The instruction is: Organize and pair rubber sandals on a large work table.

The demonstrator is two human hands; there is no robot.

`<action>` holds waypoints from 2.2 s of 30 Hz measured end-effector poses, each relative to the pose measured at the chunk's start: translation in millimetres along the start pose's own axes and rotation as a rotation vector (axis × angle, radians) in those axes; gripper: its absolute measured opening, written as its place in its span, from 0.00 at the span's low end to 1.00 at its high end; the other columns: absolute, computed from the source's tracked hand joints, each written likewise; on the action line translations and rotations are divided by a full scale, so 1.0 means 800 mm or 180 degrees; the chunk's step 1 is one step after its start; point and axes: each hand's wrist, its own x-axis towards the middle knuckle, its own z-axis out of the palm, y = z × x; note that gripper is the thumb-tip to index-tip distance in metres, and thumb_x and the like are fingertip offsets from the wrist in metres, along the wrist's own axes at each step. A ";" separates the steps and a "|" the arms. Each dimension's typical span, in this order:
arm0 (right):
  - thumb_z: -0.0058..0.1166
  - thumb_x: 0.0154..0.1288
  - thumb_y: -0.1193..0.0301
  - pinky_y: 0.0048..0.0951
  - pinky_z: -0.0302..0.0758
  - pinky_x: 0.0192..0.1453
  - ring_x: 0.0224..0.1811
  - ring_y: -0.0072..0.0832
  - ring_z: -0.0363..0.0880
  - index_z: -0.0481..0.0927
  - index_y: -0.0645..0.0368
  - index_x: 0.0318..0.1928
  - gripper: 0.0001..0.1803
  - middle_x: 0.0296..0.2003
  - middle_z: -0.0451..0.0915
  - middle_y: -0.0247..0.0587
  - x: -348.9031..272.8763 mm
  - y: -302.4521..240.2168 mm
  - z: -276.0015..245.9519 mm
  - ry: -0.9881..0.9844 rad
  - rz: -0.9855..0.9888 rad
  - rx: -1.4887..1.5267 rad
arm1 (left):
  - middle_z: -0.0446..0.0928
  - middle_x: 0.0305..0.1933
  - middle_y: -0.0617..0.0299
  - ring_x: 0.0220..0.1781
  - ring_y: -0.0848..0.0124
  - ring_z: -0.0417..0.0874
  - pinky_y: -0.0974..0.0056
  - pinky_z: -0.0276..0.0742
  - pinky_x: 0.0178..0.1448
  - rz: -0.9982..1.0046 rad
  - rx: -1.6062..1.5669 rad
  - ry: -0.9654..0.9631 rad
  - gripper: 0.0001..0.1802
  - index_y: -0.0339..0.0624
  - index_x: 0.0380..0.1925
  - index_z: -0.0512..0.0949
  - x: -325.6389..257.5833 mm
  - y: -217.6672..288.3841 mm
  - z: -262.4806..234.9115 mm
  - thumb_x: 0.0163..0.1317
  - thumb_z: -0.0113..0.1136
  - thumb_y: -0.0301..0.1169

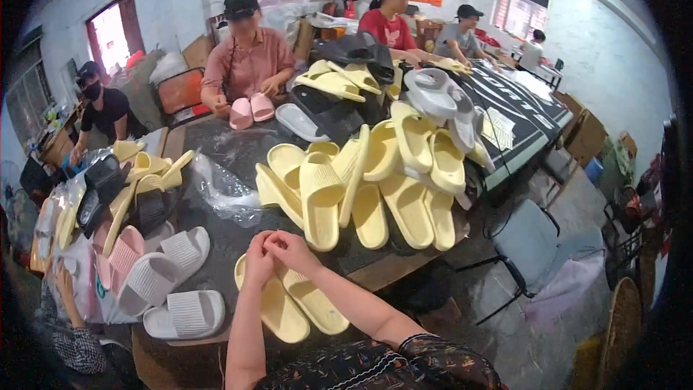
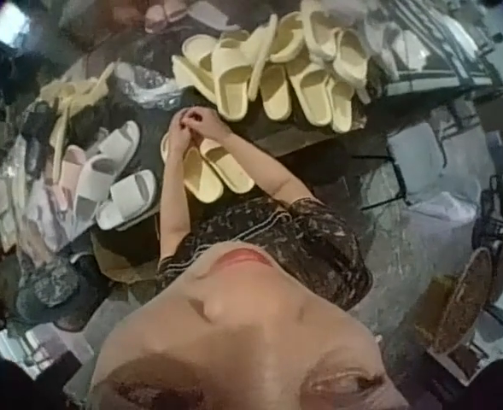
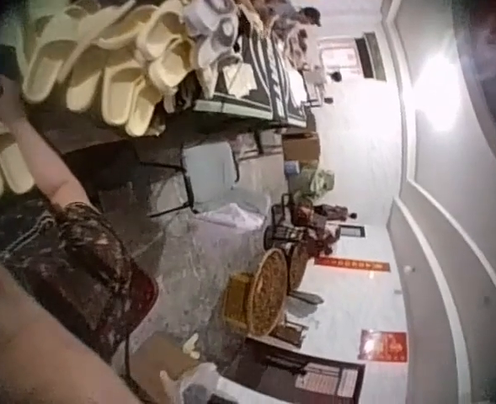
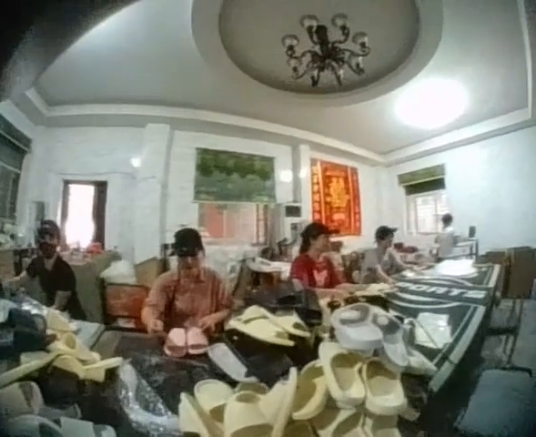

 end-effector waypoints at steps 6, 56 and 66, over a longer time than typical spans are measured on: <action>0.52 0.65 0.71 0.19 0.72 0.40 0.34 0.16 0.74 0.77 0.62 0.40 0.07 0.32 0.78 0.31 0.012 0.026 0.007 0.0294 -0.0016 0.0363 | 0.79 0.36 0.62 0.37 0.75 0.78 0.70 0.75 0.44 -0.0308 -0.0439 -0.0036 0.10 0.35 0.39 0.77 0.000 0.006 -0.010 0.56 0.56 0.21; 0.55 0.63 0.73 0.14 0.65 0.27 0.25 0.09 0.68 0.77 0.61 0.33 0.04 0.24 0.74 0.24 0.009 0.014 0.010 0.0069 0.0445 0.0612 | 0.81 0.38 0.63 0.42 0.78 0.77 0.72 0.71 0.49 -0.0781 -0.1671 0.0485 0.13 0.33 0.39 0.81 -0.002 0.024 -0.025 0.60 0.60 0.32; 0.54 0.64 0.74 0.13 0.65 0.27 0.25 0.08 0.68 0.76 0.62 0.35 0.04 0.24 0.73 0.24 0.007 0.008 0.010 0.0236 0.0468 0.0733 | 0.80 0.36 0.65 0.39 0.79 0.76 0.74 0.70 0.45 -0.0832 -0.1588 0.0396 0.12 0.34 0.39 0.81 -0.003 0.034 -0.027 0.60 0.60 0.31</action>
